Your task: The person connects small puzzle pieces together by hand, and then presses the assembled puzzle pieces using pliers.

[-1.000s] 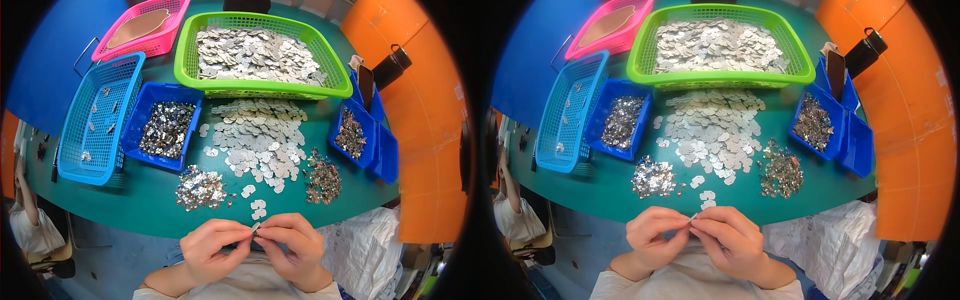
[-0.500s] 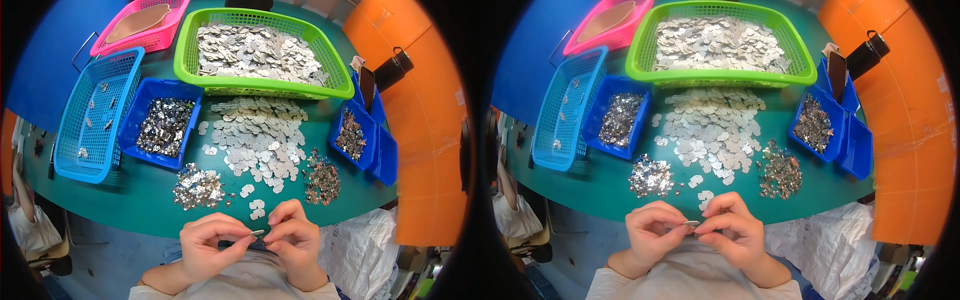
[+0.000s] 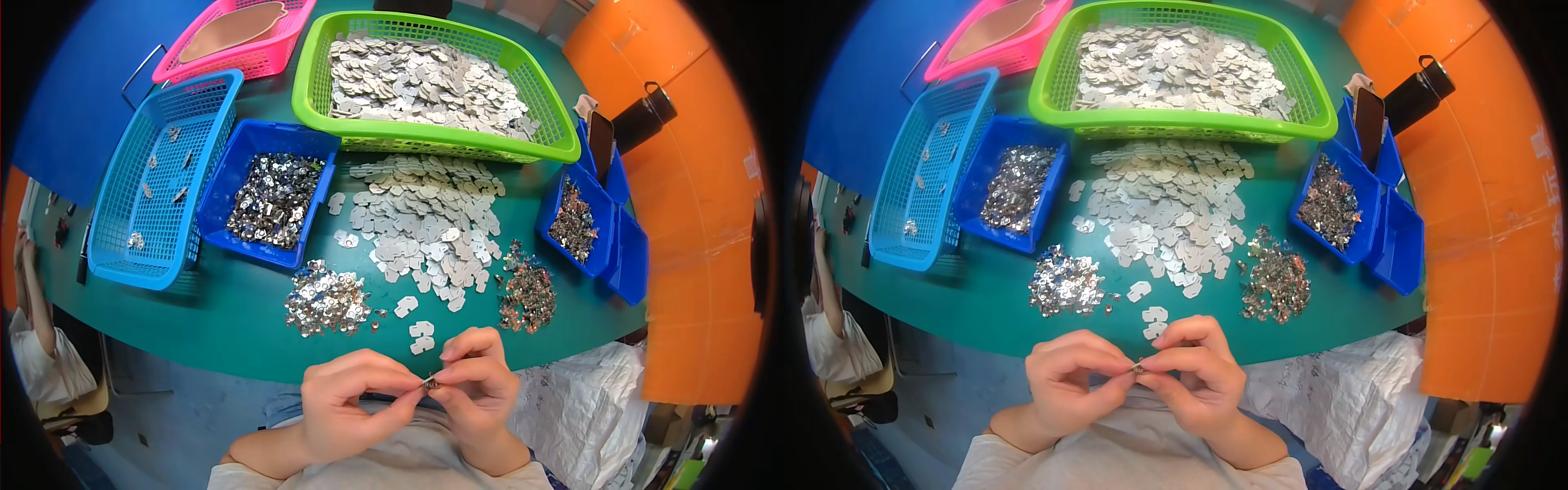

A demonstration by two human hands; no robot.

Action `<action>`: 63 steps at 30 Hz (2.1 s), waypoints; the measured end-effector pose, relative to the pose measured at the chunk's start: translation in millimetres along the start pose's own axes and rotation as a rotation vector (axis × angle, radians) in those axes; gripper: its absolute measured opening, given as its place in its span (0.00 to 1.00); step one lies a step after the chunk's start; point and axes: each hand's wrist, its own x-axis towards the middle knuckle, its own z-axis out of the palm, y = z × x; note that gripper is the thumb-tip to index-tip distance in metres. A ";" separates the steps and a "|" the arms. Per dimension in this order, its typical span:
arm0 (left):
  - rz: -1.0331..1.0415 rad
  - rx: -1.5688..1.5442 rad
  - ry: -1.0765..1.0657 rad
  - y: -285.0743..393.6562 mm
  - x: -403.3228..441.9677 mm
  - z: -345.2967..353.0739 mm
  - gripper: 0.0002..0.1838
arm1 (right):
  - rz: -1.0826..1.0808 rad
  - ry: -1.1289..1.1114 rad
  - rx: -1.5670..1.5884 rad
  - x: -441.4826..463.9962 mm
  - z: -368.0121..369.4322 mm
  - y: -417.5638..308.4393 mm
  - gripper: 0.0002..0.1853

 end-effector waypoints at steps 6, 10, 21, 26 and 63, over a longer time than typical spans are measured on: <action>-0.112 -0.145 -0.059 1.0 -0.8 0.0 0.10 | 0.164 -0.112 0.047 1.2 -17.4 -3.7 0.08; -0.180 -0.069 -0.144 -1.7 -0.8 8.8 0.10 | 0.222 -0.142 -0.114 -3.5 -35.6 -13.4 0.07; 0.003 0.287 -0.187 -13.0 13.7 40.0 0.12 | 0.239 -0.034 -0.330 -7.4 -68.8 -10.8 0.05; 0.173 0.703 -0.037 -10.7 21.3 24.3 0.14 | 0.200 0.007 -0.520 1.1 -67.2 -8.0 0.03; 0.511 0.976 0.017 -5.9 14.8 14.2 0.13 | 0.344 0.073 -0.026 -7.1 -36.1 -8.1 0.05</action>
